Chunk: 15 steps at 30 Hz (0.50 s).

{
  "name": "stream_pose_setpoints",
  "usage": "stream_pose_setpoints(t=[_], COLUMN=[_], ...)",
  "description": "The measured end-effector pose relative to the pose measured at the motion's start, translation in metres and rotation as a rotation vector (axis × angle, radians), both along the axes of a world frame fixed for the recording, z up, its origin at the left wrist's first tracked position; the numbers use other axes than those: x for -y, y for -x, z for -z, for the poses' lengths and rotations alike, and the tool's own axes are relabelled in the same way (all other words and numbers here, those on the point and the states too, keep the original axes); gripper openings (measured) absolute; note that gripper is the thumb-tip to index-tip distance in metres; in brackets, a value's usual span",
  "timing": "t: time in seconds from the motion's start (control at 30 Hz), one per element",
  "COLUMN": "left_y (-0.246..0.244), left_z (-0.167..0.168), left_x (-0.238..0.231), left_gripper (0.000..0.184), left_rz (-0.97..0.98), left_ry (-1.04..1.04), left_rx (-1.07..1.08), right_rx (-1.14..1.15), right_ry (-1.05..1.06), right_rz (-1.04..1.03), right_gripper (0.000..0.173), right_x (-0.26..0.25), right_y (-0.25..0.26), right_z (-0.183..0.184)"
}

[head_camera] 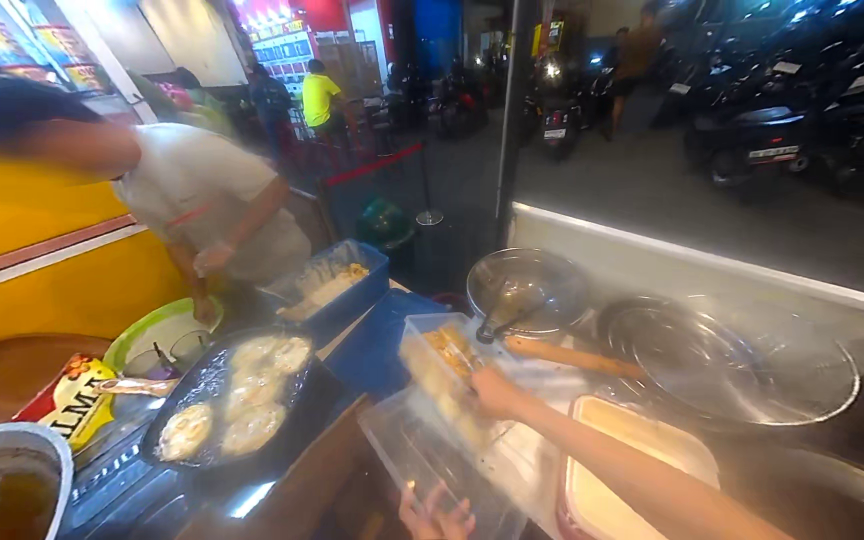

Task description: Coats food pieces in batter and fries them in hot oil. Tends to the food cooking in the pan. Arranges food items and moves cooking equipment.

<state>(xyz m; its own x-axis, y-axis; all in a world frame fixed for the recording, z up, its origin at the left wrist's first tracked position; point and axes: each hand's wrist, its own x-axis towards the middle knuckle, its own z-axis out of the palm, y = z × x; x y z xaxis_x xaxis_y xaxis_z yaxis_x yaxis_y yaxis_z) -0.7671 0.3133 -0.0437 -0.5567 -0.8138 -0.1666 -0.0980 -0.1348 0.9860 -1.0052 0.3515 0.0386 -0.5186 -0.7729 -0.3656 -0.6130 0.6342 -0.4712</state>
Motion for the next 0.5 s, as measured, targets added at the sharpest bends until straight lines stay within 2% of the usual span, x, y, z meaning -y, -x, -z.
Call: stream_pose_setpoints(t=[0.07, 0.13, 0.2, 0.27, 0.37, 0.43, 0.47, 0.5], left_y=[0.038, 0.067, 0.083, 0.087, 0.083, 0.083, 0.080, 0.077], left_z=[0.024, 0.054, 0.078, 0.097, 0.107, 0.117, 0.133, 0.137], left_x=[0.007, 0.017, 0.025, 0.031, 0.029, 0.027, 0.028, 0.028], left_gripper=[0.063, 0.066, 0.063, 0.059, 0.072, 0.077, 0.078, 0.078], left_rz=[-0.015, -0.019, -0.047, -0.052, 0.035, 0.107, 0.153, 0.165], left_ry=[0.037, 0.117, 0.036, -0.151, -0.415, -0.430, -0.404, -0.411], left_rx=[0.034, 0.184, 0.271, 0.168, -0.103, -0.186, -0.229, -0.230], right_rx=[0.003, 0.010, 0.011, 0.027, 0.041, 0.061, 0.076, 0.079], right_ry=[0.016, -0.004, -0.017, -0.054, -0.055, -0.086, -0.109, -0.118], right_rz=[-0.016, -0.045, -0.063, -0.070, -0.093, -0.088, -0.084, -0.081], right_gripper=[0.038, 0.037, 0.034, 0.032, 0.032, 0.038, 0.039, 0.036], right_x=[-0.007, -0.012, -0.015, -0.016, -0.013, -0.010, -0.012, -0.017], right_y=[-0.013, -0.031, -0.053, -0.072, -0.097, -0.112, -0.118, -0.122], right_z=[0.008, 0.023, 0.041, 0.049, 0.055, 0.055, 0.058, 0.064])
